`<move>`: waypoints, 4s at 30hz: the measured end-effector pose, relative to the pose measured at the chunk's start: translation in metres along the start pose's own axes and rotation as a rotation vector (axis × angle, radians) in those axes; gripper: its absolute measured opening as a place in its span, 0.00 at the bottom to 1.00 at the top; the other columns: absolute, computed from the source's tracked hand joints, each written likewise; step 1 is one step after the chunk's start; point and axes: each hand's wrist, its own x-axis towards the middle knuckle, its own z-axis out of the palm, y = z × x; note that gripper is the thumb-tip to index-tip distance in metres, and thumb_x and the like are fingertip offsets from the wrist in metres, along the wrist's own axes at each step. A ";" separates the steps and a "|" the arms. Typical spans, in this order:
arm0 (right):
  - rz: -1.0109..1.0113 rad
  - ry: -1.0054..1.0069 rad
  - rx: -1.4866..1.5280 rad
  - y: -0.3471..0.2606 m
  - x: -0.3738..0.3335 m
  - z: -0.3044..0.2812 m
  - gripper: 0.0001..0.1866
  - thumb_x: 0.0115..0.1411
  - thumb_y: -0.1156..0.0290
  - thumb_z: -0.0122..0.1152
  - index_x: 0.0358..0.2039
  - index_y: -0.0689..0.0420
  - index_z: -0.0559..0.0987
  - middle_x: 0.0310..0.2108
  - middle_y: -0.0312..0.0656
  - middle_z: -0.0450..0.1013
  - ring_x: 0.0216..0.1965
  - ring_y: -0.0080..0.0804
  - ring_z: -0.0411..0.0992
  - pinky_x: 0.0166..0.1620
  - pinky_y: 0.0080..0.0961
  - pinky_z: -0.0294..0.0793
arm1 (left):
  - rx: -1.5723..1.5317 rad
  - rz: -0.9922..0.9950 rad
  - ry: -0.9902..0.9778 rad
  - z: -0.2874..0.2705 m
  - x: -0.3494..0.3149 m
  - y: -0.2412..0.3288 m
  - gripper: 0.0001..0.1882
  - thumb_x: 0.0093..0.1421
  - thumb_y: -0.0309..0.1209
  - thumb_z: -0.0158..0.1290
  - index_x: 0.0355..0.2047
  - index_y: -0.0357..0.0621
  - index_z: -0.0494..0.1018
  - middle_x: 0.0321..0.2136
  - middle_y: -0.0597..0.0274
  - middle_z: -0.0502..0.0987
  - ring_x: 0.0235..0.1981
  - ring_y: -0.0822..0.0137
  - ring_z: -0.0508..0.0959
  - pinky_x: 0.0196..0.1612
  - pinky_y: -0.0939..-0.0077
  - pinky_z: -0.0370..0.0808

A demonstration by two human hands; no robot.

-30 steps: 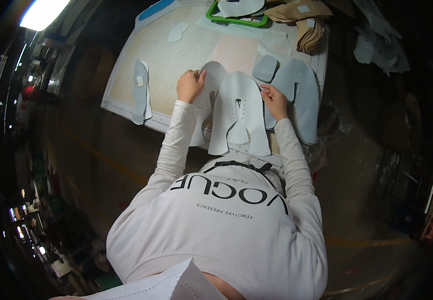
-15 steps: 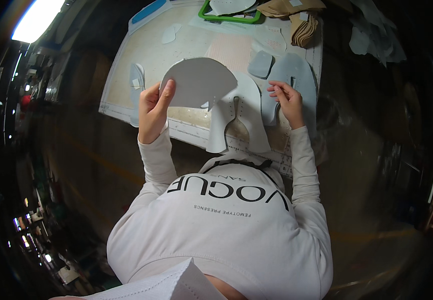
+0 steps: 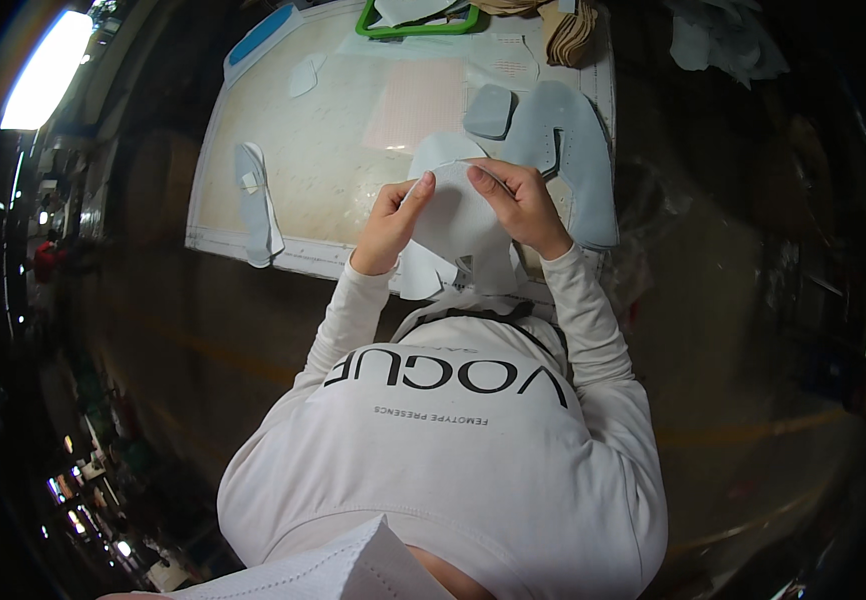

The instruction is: The person handles several white and grey plastic components on a workbench, repeatedly picking up, aligning, and placing them. They also manipulate a pink grid sheet, folding and unfolding it while moving the plastic parts around the table.

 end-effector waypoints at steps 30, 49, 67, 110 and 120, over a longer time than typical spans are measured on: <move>0.186 -0.016 0.388 -0.020 -0.003 0.018 0.24 0.65 0.53 0.53 0.18 0.57 0.77 0.15 0.25 0.67 0.18 0.10 0.60 0.22 0.14 0.59 | -0.259 -0.128 0.003 0.006 -0.021 0.016 0.22 0.65 0.45 0.47 0.37 0.34 0.76 0.32 0.60 0.78 0.32 0.76 0.76 0.37 0.81 0.71; -0.068 -0.041 0.115 -0.022 0.022 0.023 0.19 0.67 0.58 0.50 0.37 0.63 0.79 0.21 0.28 0.69 0.25 0.11 0.60 0.30 0.12 0.61 | -0.241 -0.129 0.166 -0.017 -0.008 0.021 0.28 0.66 0.50 0.43 0.36 0.32 0.76 0.33 0.60 0.78 0.35 0.74 0.75 0.43 0.81 0.69; 0.155 0.026 0.436 -0.002 0.006 0.034 0.23 0.65 0.55 0.53 0.17 0.56 0.75 0.17 0.24 0.65 0.21 0.10 0.55 0.24 0.12 0.54 | -0.311 -0.066 0.239 -0.026 -0.015 0.010 0.29 0.67 0.50 0.40 0.30 0.34 0.77 0.30 0.60 0.78 0.31 0.76 0.74 0.41 0.81 0.68; 0.299 -0.500 0.042 -0.018 0.052 0.054 0.26 0.47 0.56 0.71 0.36 0.68 0.79 0.30 0.44 0.76 0.27 0.27 0.74 0.35 0.20 0.73 | 0.143 0.416 0.771 -0.093 0.070 0.000 0.20 0.62 0.37 0.52 0.16 0.40 0.64 0.15 0.73 0.63 0.22 0.79 0.59 0.25 0.80 0.59; 0.335 -0.625 0.136 -0.010 0.013 0.048 0.24 0.49 0.55 0.69 0.30 0.67 0.80 0.23 0.39 0.74 0.22 0.24 0.70 0.27 0.16 0.68 | 0.335 0.465 0.893 -0.112 0.070 0.004 0.20 0.61 0.37 0.52 0.17 0.37 0.64 0.13 0.67 0.65 0.20 0.76 0.61 0.25 0.76 0.62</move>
